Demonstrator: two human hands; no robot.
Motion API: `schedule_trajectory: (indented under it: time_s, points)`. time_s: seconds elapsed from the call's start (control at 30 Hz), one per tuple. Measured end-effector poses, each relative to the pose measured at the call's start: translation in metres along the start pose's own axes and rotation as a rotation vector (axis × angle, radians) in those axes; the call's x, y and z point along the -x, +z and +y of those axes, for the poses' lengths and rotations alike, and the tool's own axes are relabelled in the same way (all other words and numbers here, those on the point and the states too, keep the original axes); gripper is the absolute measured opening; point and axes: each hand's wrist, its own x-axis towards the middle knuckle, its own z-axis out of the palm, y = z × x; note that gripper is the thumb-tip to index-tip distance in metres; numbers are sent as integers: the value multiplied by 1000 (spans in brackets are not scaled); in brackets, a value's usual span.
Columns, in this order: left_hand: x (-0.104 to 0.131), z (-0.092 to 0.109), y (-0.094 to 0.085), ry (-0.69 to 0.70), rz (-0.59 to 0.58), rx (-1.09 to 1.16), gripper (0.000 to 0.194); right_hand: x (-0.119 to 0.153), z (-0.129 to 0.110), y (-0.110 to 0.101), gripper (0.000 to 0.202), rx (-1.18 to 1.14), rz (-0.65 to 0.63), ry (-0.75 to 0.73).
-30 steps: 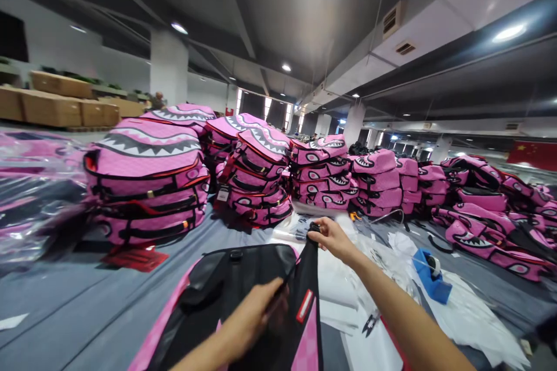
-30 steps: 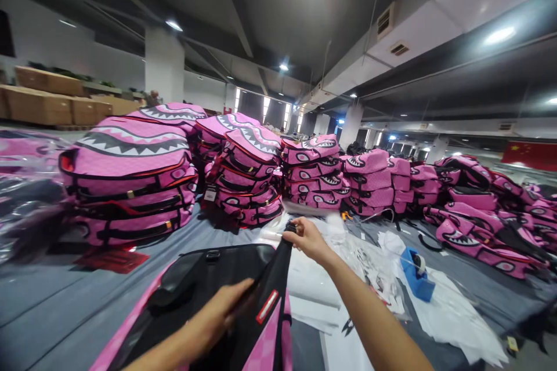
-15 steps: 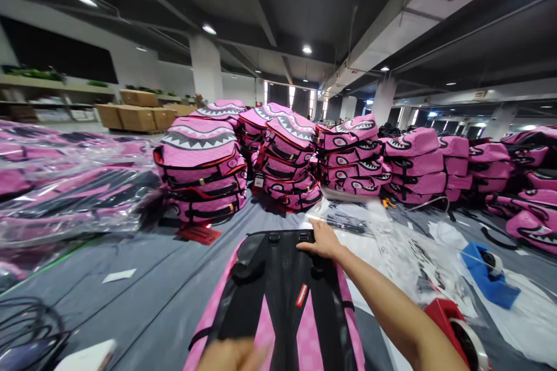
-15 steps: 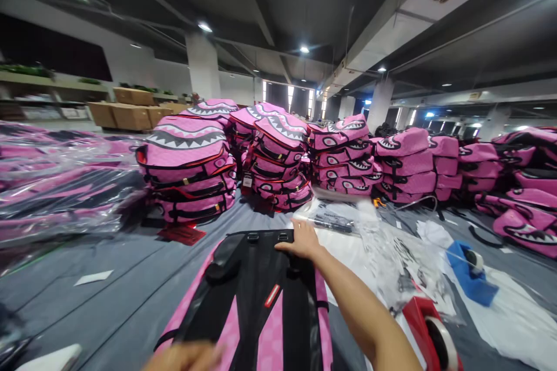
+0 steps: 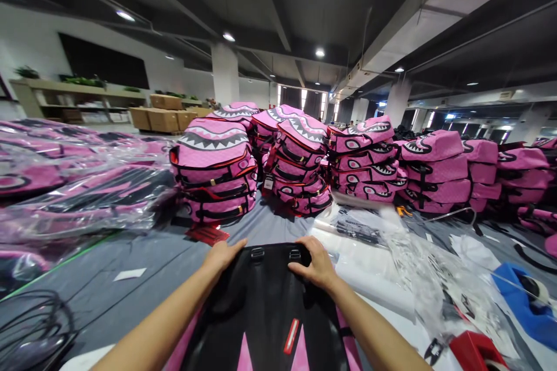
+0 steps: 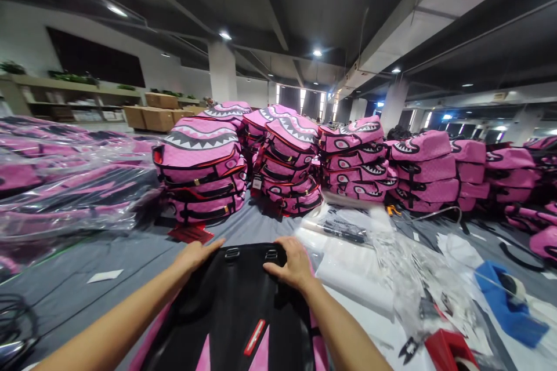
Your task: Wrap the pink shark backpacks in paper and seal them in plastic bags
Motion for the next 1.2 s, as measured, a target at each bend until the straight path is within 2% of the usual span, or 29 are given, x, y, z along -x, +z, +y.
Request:
schedule_trajectory:
  time_s: [0.07,0.13,0.27,0.37,0.47,0.57,0.63,0.7,0.73,0.83,0.93,1.03,1.1,1.13,1.2]
  points:
    - [0,-12,-11,-5,-64,-56,34,-3,-6,9,49,-35,2,-43]
    - [3,-20,-20,35,-81,-89,31,-6,-12,15,50,-48,-2,-73]
    - [16,-20,-21,219,10,-80,32,-8,-16,20,49,-8,-10,-97]
    - [34,-16,-7,381,32,-21,44,-4,-17,21,48,85,-16,-83]
    - [54,-22,12,554,67,70,38,6,-23,26,51,243,9,-55]
    - [75,-43,34,657,217,129,38,21,-31,32,57,370,27,-45]
    - [91,-65,46,742,311,133,38,33,-36,33,59,429,-8,-55]
    - [106,-84,53,824,322,109,39,47,-41,29,57,473,-78,-60]
    - [113,-92,54,842,284,91,41,52,-43,26,56,487,-118,-55]
    - [114,-99,54,802,63,27,48,56,-44,19,51,483,-248,-11]
    - [82,-86,62,692,-149,-50,48,34,-29,22,42,456,-436,118]
    - [41,-65,74,621,-167,-88,48,1,-6,35,38,474,-567,266]
    - [27,-52,75,578,-169,-112,48,-16,6,45,42,514,-553,295]
    - [27,-46,73,557,-171,-123,51,-21,11,50,45,535,-529,292]
    - [44,-38,66,515,-161,-142,67,-26,18,59,50,570,-482,289]
